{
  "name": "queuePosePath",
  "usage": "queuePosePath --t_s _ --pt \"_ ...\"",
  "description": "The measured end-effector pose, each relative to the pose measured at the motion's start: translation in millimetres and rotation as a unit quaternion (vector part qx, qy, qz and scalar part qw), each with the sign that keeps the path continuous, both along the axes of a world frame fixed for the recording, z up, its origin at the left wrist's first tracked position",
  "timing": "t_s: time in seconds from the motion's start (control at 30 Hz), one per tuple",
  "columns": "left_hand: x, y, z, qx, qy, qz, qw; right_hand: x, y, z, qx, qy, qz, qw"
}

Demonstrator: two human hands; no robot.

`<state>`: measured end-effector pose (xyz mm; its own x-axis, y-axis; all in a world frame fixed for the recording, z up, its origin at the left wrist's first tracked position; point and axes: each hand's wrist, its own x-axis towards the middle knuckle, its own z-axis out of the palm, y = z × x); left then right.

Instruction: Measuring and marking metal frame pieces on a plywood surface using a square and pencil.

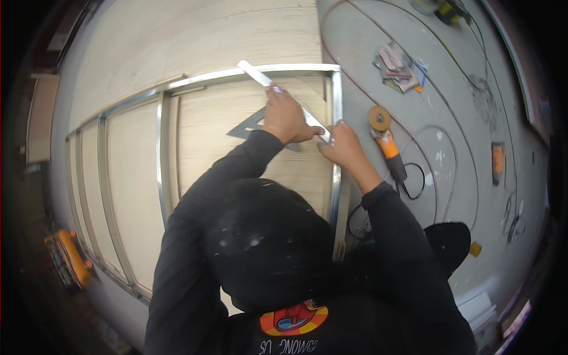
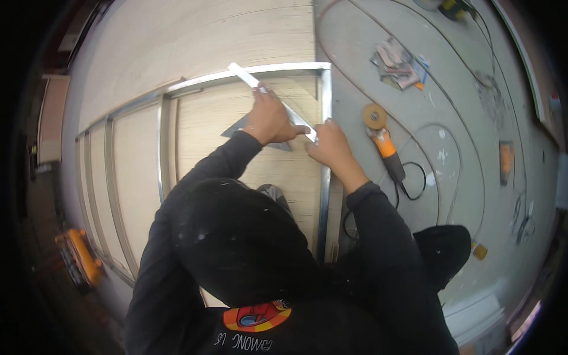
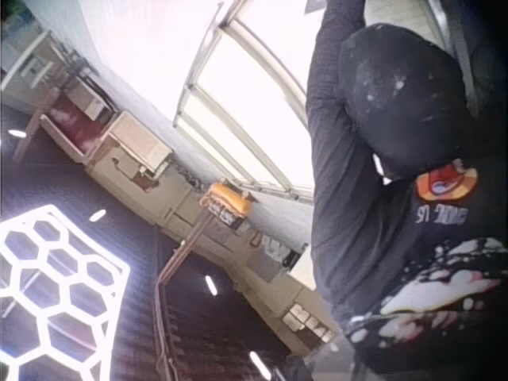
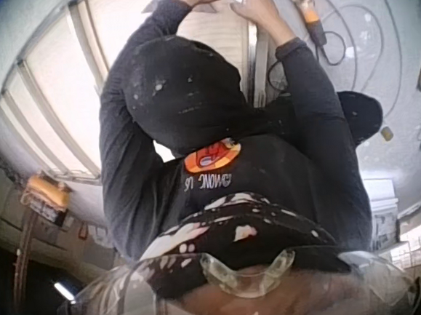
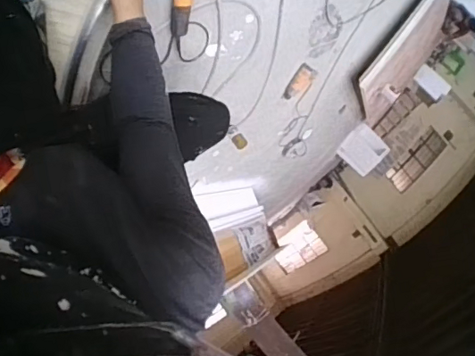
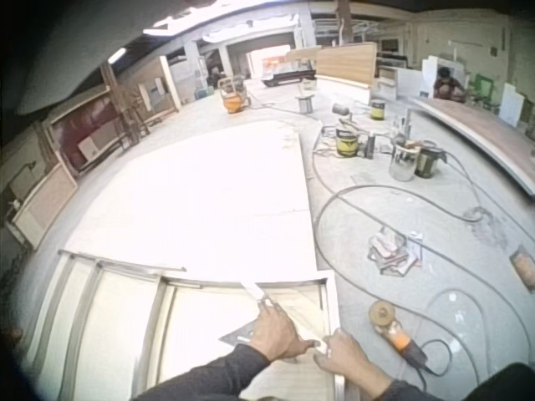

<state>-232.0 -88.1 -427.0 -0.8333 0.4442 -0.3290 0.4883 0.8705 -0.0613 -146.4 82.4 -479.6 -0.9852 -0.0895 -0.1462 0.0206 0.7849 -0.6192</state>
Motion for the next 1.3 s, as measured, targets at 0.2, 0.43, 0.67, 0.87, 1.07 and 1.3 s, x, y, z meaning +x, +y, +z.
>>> queuePosePath --t_s 0.2,0.43,0.67,0.87,1.07,1.3 --pt "-2.5 12.5 19.8 -0.052 -0.036 0.047 0.997 0.8 62.8 20.1 -0.168 -0.046 -0.078 0.982" --pt "-21.4 11.8 18.6 -0.073 -0.168 0.048 0.982 11.0 83.8 21.9 -0.162 -0.005 0.002 0.987" --pt "-22.3 7.0 11.9 -0.089 -0.103 -0.013 0.991 4.7 68.6 24.9 -0.116 -0.052 0.094 0.987" --pt "-24.5 -7.4 -3.4 -0.04 -0.056 -0.084 0.994 1.5 75.3 24.1 -0.093 -0.037 0.1 0.99" --pt "-25.8 -2.7 0.5 -0.07 -0.083 -0.067 0.992 3.5 74.9 22.3 -0.102 -0.049 0.119 0.986" --pt "-30.0 -0.8 0.3 -0.105 -0.098 -0.076 0.987 3.5 70.3 21.3 -0.061 -0.06 0.151 0.985"
